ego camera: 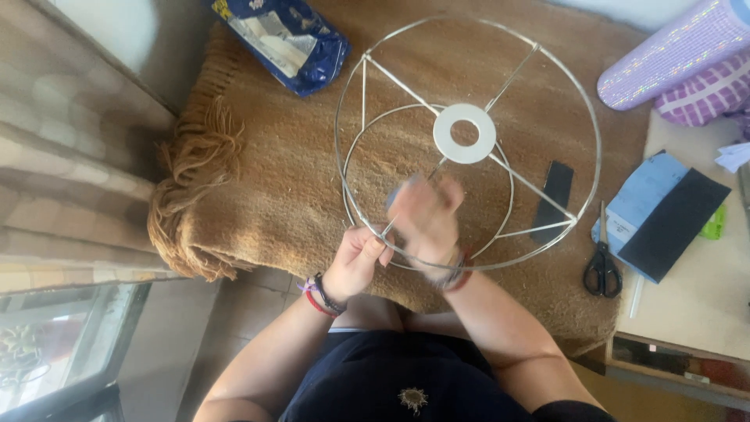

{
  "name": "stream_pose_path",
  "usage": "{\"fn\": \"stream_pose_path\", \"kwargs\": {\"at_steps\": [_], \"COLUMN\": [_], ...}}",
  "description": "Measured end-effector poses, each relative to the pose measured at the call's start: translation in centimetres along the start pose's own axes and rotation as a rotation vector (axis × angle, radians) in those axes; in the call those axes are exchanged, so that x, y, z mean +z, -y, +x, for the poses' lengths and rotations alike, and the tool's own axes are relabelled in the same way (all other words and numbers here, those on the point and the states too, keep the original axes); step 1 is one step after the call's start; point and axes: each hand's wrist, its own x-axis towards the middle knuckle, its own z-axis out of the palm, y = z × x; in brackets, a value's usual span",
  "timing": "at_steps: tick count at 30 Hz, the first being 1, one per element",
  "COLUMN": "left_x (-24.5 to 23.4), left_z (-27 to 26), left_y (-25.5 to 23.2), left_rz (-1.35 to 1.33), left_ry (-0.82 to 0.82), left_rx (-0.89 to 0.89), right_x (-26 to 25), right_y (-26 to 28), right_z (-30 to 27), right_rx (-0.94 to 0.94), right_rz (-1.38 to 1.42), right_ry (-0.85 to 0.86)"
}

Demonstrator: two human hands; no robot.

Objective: Sanding a metal lampshade frame with a small piece of sandpaper on a desk.

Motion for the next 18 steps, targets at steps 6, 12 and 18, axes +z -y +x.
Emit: {"fn": "stream_pose_path", "kwargs": {"at_steps": [6,12,18], "left_x": [0.6,0.5,1.0], "left_z": [-0.3,-0.8,-0.1], "left_y": [-0.3,0.5,-0.7], "left_rz": [0.021,0.027,0.021], "left_ry": [-0.006,-0.039,-0.021], "left_rx": [-0.008,-0.029,0.022], "right_x": [-1.5,-1.4,-2.7], "right_y": [-2.7,-1.6,2.2], "right_z": [2.3,0.2,3.6], "right_rx": [-0.132,-0.317,-0.058], "right_rz": [0.09,0.221,0.238], "right_ry": [-0.034,0.174,0.13]}}
